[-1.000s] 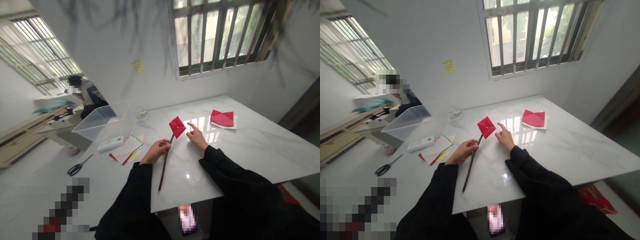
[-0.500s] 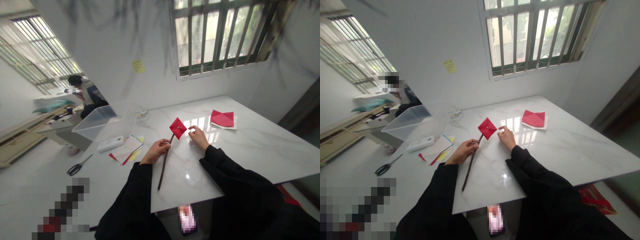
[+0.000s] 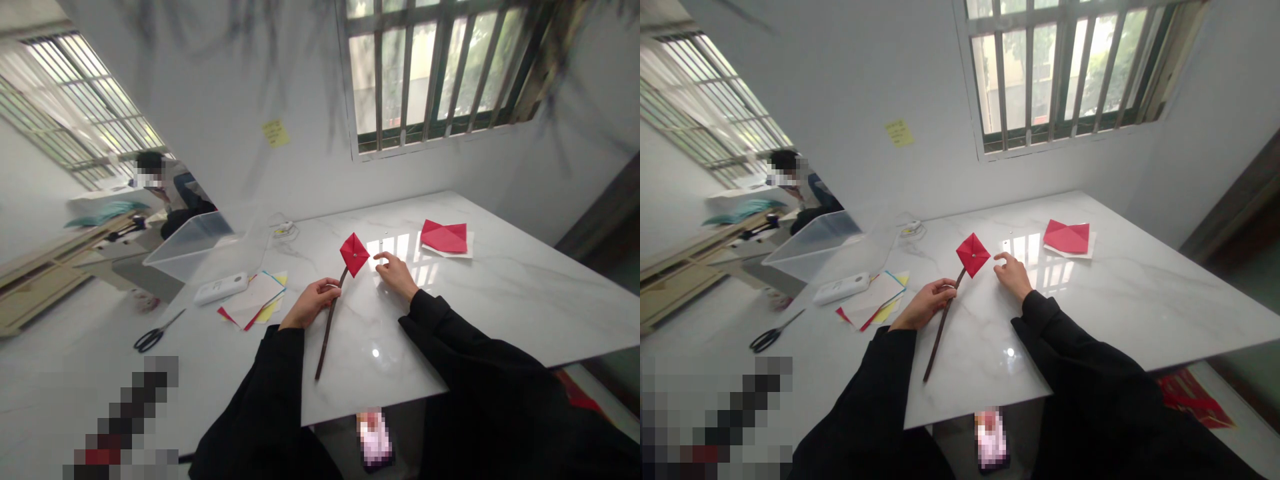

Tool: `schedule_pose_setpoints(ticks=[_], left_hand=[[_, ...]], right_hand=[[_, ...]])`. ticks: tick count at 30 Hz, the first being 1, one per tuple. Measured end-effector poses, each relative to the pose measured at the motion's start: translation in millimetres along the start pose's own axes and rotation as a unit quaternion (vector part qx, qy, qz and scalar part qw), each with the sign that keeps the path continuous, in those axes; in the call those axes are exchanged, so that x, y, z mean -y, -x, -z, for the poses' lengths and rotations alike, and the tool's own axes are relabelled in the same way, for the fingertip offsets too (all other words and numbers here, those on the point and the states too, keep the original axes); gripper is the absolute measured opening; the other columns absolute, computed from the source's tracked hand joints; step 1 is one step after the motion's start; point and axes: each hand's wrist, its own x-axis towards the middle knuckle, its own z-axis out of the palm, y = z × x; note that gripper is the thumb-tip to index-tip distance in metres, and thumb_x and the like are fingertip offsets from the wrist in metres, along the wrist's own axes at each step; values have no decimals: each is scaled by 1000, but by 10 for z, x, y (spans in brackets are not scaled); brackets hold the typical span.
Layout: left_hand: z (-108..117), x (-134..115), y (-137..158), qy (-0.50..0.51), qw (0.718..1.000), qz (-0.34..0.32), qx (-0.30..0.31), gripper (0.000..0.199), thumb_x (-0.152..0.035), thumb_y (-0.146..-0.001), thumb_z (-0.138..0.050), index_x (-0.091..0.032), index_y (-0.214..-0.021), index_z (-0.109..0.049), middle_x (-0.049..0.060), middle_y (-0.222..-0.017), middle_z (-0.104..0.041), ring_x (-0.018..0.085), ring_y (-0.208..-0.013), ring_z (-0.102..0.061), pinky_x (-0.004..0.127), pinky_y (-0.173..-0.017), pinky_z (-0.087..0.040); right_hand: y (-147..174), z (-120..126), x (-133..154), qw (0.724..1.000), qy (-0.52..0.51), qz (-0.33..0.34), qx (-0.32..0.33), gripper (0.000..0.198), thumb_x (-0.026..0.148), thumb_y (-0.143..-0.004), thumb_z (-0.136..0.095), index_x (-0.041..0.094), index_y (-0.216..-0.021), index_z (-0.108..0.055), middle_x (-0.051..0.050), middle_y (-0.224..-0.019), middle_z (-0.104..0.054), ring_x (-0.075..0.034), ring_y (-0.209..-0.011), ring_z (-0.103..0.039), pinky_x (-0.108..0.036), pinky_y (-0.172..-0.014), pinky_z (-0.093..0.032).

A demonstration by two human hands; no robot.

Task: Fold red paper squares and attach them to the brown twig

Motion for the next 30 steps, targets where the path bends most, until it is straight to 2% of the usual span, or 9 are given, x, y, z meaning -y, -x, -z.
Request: schedule_pose_setpoints(ticks=[3, 6, 8, 10, 14, 19, 24, 27, 30], left_hand=[[-10, -19, 13, -3, 1000, 1, 7, 52, -41, -65, -89, -17, -105, -67, 0, -78, -63, 9, -61, -47, 23, -57, -31], [-17, -31, 21, -1, 1000, -1, 12, 51, -41, -64, -89, -17, -103, -67, -1, -77, -62, 9, -61, -47, 23, -57, -30], [-18, -29, 20, 1, 1000, -6, 4, 50, -41, -65, -88, -17, -103, -67, -2, -75, -61, 8, -60, -46, 23, -57, -30], [-17, -22, 15, 3, 1000, -8, -1, 50, -41, -65, -88, -17, -103, -67, -2, -75, -61, 8, -59, -45, 23, -56, -30], [-15, -19, 12, 2, 1000, -5, 3, 50, -40, -66, -88, -17, -105, -67, -1, -77, -62, 8, -60, -45, 23, -56, -29], [-24, -64, 39, -12, 1000, -6, 22, 46, -39, -67, -87, -17, -102, -67, 0, -77, -62, 9, -62, -47, 24, -57, -30], [-9, -75, 49, -30, 998, -13, 62, 39, -37, -70, -86, -17, -98, -69, -1, -74, -61, 10, -63, -47, 24, -57, -29], [13, -43, 32, -18, 998, -12, 58, 38, -36, -71, -86, -17, -99, -69, -2, -74, -61, 10, -63, -48, 23, -57, -29], [25, -5, 10, -1, 999, -5, 47, 41, -36, -70, -87, -17, -100, -69, -2, -76, -64, 9, -64, -51, 22, -59, -32]], right_hand=[[1, 9, -3, 1000, -2, 23, -5, 61, 19, -79, -52, 20, -139, -62, 6, -54, -55, -18, -60, -55, -26, -65, -36], [-32, 39, -14, 999, 36, 8, 13, 34, 20, -80, -50, 20, -99, -79, 0, -60, -62, -19, -67, -58, -27, -67, -36], [-59, 60, -25, 998, 47, -14, 28, 29, 20, -81, -49, 19, -72, -76, -4, -66, -65, -20, -71, -60, -28, -67, -36], [-75, 71, -38, 999, 40, -20, 31, 29, 21, -81, -49, 19, -66, -74, -5, -69, -67, -20, -73, -61, -28, -68, -36], [-56, 57, -53, 1000, 15, -2, 7, 25, 22, -81, -53, 19, -88, -77, -2, -69, -67, -18, -69, -59, -27, -69, -37], [3, 52, -19, 999, -16, 49, -9, 58, 20, -80, -51, 22, -137, -63, 7, -51, -48, -17, -55, -51, -26, -64, -35], [-2, 120, 9, 995, 14, 85, -55, 67, 18, -82, -48, 23, -149, -55, 6, -55, -51, -17, -57, -51, -26, -66, -37], [-37, 157, -18, 996, 77, 46, -19, 43, 21, -85, -47, 22, -115, -78, -2, -67, -64, -18, -68, -58, -27, -68, -37], [-61, 169, -52, 992, 127, 7, 19, 34, 21, -86, -46, 20, -75, -78, -7, -79, -72, -20, -77, -61, -28, -69, -35]])
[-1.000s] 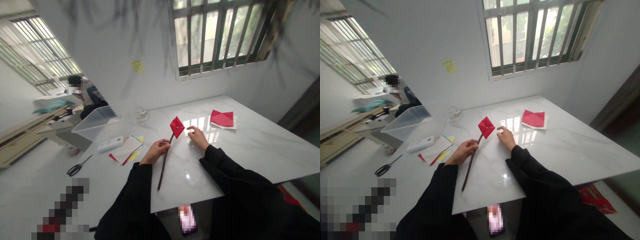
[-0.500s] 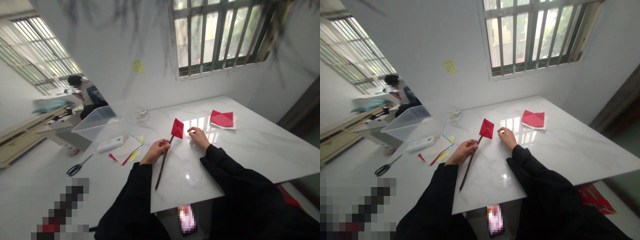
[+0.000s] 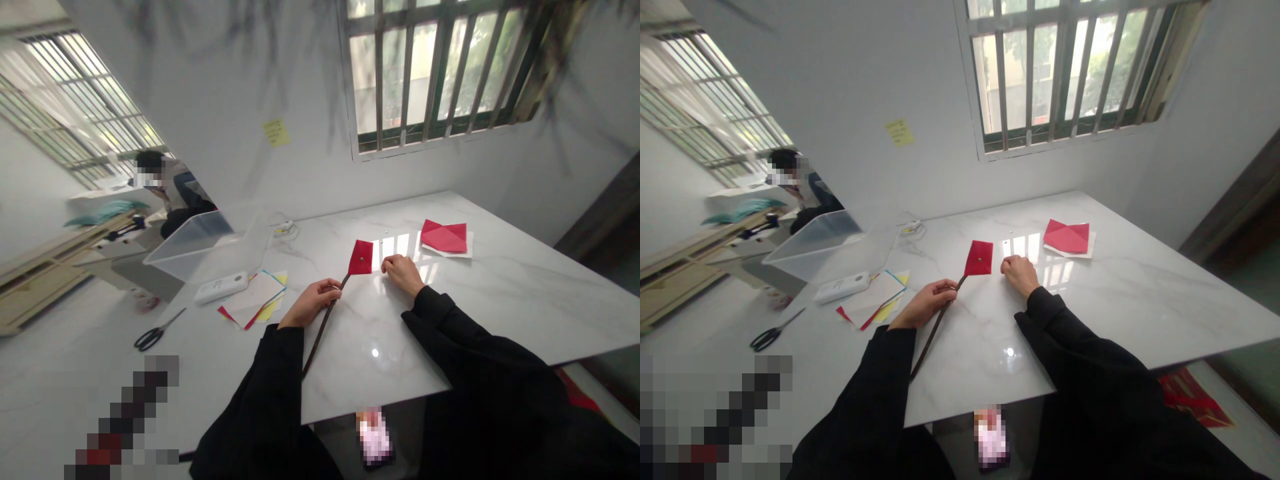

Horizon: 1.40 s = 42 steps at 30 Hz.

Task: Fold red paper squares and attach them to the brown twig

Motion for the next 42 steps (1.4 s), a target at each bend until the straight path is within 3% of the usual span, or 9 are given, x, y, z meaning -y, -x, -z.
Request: schedule_pose_setpoints(ticks=[4, 9, 13, 17, 22, 26, 32, 37, 42], left_hand=[[-2, 14, -15, 46, 998, 7, -29, 44, -34, -67, -90, -16, -102, -71, -1, -77, -66, 8, -63, -54, 21, -58, -37], [13, -34, -24, 217, 968, -45, -113, 42, -31, -68, -91, -16, -103, -72, 1, -88, -70, 7, -69, -61, 19, -65, -47], [-4, -48, -41, 274, 949, -52, -149, 32, -22, -72, -88, -16, -99, -72, 1, -92, -73, 7, -72, -64, 18, -67, -51], [-93, -26, -61, 274, 953, -46, -120, 24, -16, -74, -86, -15, -93, -71, 4, -96, -74, 9, -81, -68, 20, -79, -55], [-162, 10, -96, 278, 953, -56, -107, 20, -14, -75, -85, -14, -88, -71, 3, -90, -73, 9, -81, -68, 19, -78, -55], [-111, 22, -131, 285, 951, -54, -109, 12, -17, -81, -80, -13, -90, -73, 5, -94, -75, 12, -86, -69, 20, -78, -56], [28, 15, -194, 345, 912, -73, -208, 5, -16, -87, -74, -16, -91, -72, 5, -94, -76, 12, -84, -71, 21, -75, -57], [66, 27, -202, 395, 890, -81, -212, 17, -11, -82, -77, -22, -92, -68, -2, -83, -73, 12, -75, -70, 21, -72, -57], [90, 26, -204, 426, 875, -91, -211, 16, -10, -82, -75, -22, -89, -67, -1, -84, -73, 11, -76, -70, 22, -74, -57]], right_hand=[[3, -33, -2, 1000, -15, 18, -1, 33, 20, -86, -46, 20, -73, -76, -7, -80, -73, -19, -78, -61, -28, -69, -34], [35, -115, 76, 993, -89, 71, 34, 28, 22, -84, -51, 18, -83, -79, -1, -63, -60, -15, -61, -51, -27, -64, -33], [157, -183, 226, 958, -203, 117, 163, 33, 35, -90, -54, 15, -99, -79, 3, -57, -48, -12, -54, -40, -26, -57, -29], [340, -241, 396, 908, -267, 150, 285, 49, 53, -94, -54, 12, -105, -78, 5, -57, -45, -10, -53, -36, -25, -54, -26], [429, -288, 482, 904, -256, 175, 293, 51, 56, -95, -56, 11, -94, -80, 6, -53, -36, -9, -52, -28, -25, -52, -22], [427, -266, 484, 895, -274, 169, 310, 51, 56, -95, -55, 11, -92, -78, 6, -54, -39, -8, -51, -29, -25, -51, -22], [465, -172, 508, 860, -279, 177, 388, 56, 60, -94, -56, 9, -97, -79, 4, -55, -45, -9, -52, -37, -25, -51, -27], [475, -140, 514, 849, -270, 185, 416, 51, 55, -94, -58, 9, -100, -80, 4, -57, -48, -9, -53, -40, -25, -53, -29], [467, -139, 511, 841, -273, 190, 426, 50, 54, -94, -60, 9, -98, -81, 3, -57, -49, -9, -53, -40, -25, -53, -29]])
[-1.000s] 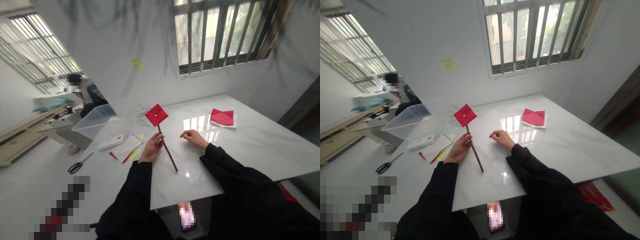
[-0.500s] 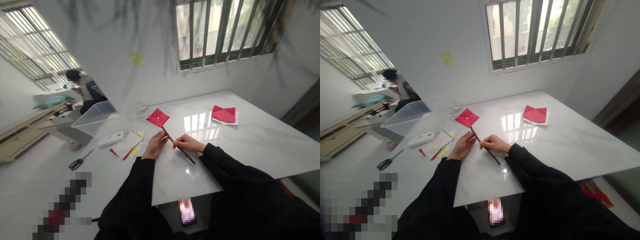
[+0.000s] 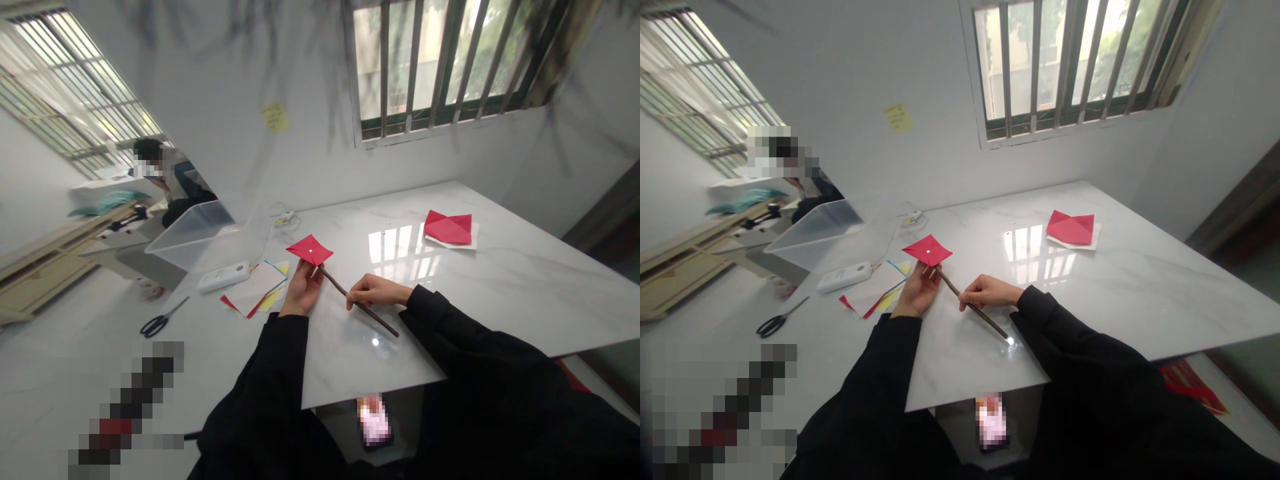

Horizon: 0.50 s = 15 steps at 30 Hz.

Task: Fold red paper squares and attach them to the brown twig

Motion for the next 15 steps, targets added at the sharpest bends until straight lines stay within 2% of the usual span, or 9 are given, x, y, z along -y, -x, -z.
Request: schedule_pose_setpoints(ticks=[5, 10, 12, 15], left_hand=[[16, -17, -34, -1, 1000, -16, -5, 14, -10, -83, -74, -21, -88, -67, -2, -82, -71, 9, -72, -67, 20, -72, -56], [17, 1, -54, -35, 999, -10, -15, 15, -17, -82, -78, -21, -94, -69, -1, -82, -70, 9, -73, -67, 19, -73, -56], [9, 12, -61, -36, 999, -5, -20, 12, -16, -84, -76, -21, -93, -69, -1, -82, -71, 9, -73, -67, 20, -73, -55], [-2, 22, -73, -27, 999, 7, -29, 6, -16, -88, -70, -20, -92, -71, 1, -81, -71, 10, -73, -66, 21, -73, -55]], right_hand=[[7, 6, 22, 1000, 9, 3, 24, 47, 53, -94, -60, 11, -98, -81, 1, -58, -56, -11, -56, -47, -25, -56, -32], [-1, 11, 9, 999, 17, -7, 50, 52, 60, -94, -60, 12, -99, -81, -2, -66, -65, -10, -57, -46, -25, -55, -32], [-33, 2, -32, 1000, 4, -12, 15, 55, 62, -94, -59, 12, -101, -80, -4, -73, -69, -9, -56, -44, -24, -54, -32], [-105, -13, -115, 994, -67, -31, -83, 58, 63, -96, -56, 11, -113, -75, -4, -77, -70, -7, -50, -41, -23, -50, -31]])
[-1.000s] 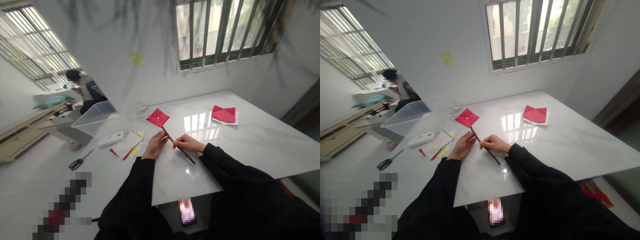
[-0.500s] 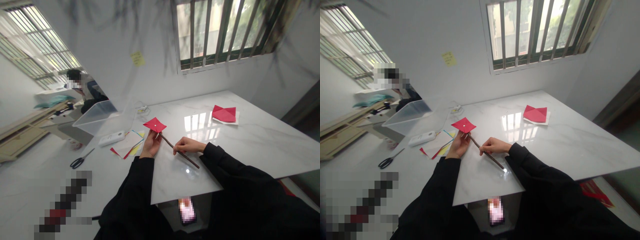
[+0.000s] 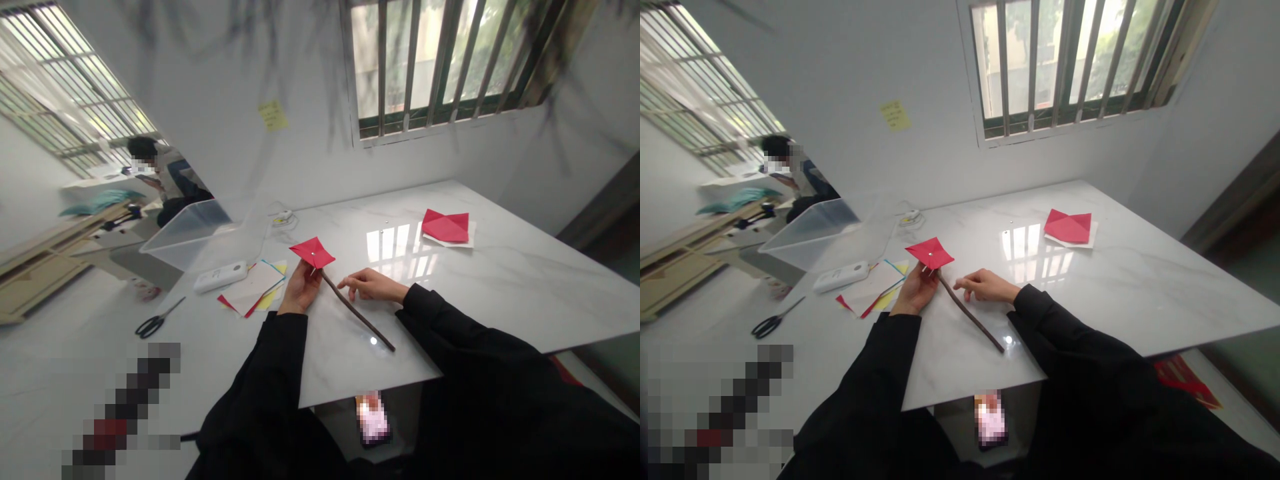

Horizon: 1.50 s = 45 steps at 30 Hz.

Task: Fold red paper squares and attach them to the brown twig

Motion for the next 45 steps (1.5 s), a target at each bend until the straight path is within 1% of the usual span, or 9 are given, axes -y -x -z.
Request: schedule_pose_setpoints(ticks=[3, 6, 11, 15, 17, 21, 27, 33, 45], left_hand=[[-6, 10, -17, 2, 1000, 3, 5, 7, -15, -89, -67, -19, -93, -72, 1, -81, -71, 11, -74, -66, 21, -72, -54], [-34, 48, -42, -4, 1000, 3, 25, 4, -16, -85, -71, -19, -87, -70, 0, -79, -70, 10, -72, -65, 21, -70, -53], [-195, 210, -100, -11, 997, 11, 70, 4, -18, -84, -73, -18, -86, -70, 0, -79, -71, 11, -72, -64, 22, -70, -52], [-312, 328, -140, -39, 991, 18, 124, 8, -22, -84, -73, -16, -89, -70, 2, -81, -72, 13, -72, -65, 24, -67, -52], [-329, 348, -153, -37, 991, 18, 125, 10, -24, -84, -73, -16, -87, -69, 3, -78, -71, 13, -69, -64, 24, -65, -52], [-309, 347, -167, -39, 993, 24, 111, 14, -25, -86, -74, -15, -80, -67, 1, -72, -68, 10, -61, -60, 22, -62, -50], [-284, 353, -170, -36, 992, 30, 115, 13, -23, -87, -73, -15, -78, -66, 0, -71, -67, 10, -61, -58, 22, -60, -47], [-300, 339, -139, -40, 992, 35, 111, 11, -22, -89, -70, -14, -81, -67, 2, -75, -68, 11, -65, -60, 22, -63, -48], [-310, 353, -138, -50, 993, 30, 107, 11, -19, -88, -69, -14, -78, -66, 1, -72, -66, 11, -63, -57, 24, -61, -46]], right_hand=[[-67, 3, -53, 993, -100, -19, -67, 54, 59, -98, -55, 13, -122, -69, -2, -76, -67, -6, -48, -43, -21, -46, -31], [-123, 23, -56, 974, -200, -29, -105, 43, 50, -98, -61, 14, -122, -65, -3, -80, -67, -7, -53, -50, -19, -48, -38], [-326, 33, -22, 927, -325, -58, -177, 30, 44, -96, -67, 17, -108, -61, -9, -94, -71, -11, -68, -65, -21, -59, -53], [-540, 26, -11, 892, -386, -32, -232, 22, 39, -98, -64, 18, -99, -60, -4, -85, -67, -11, -64, -62, -23, -60, -54], [-594, 42, -17, 885, -408, -31, -222, 17, 34, -100, -61, 18, -98, -60, -3, -84, -66, -10, -62, -60, -22, -59, -53], [-570, 101, -43, 886, -431, -39, -167, 11, 25, -98, -62, 16, -94, -62, -4, -85, -66, -11, -66, -60, -23, -64, -54], [-499, 128, -32, 891, -430, -36, -141, 3, 17, -94, -64, 15, -92, -64, -3, -79, -66, -11, -69, -60, -21, -65, -52], [-477, 119, 1, 893, -427, -43, -137, 1, 15, -93, -64, 15, -94, -65, -4, -84, -67, -11, -71, -60, -22, -67, -51], [-474, 134, -27, 894, -422, -46, -145, 6, 14, -94, -61, 14, -88, -63, -3, -78, -66, -10, -66, -57, -23, -65, -50]])
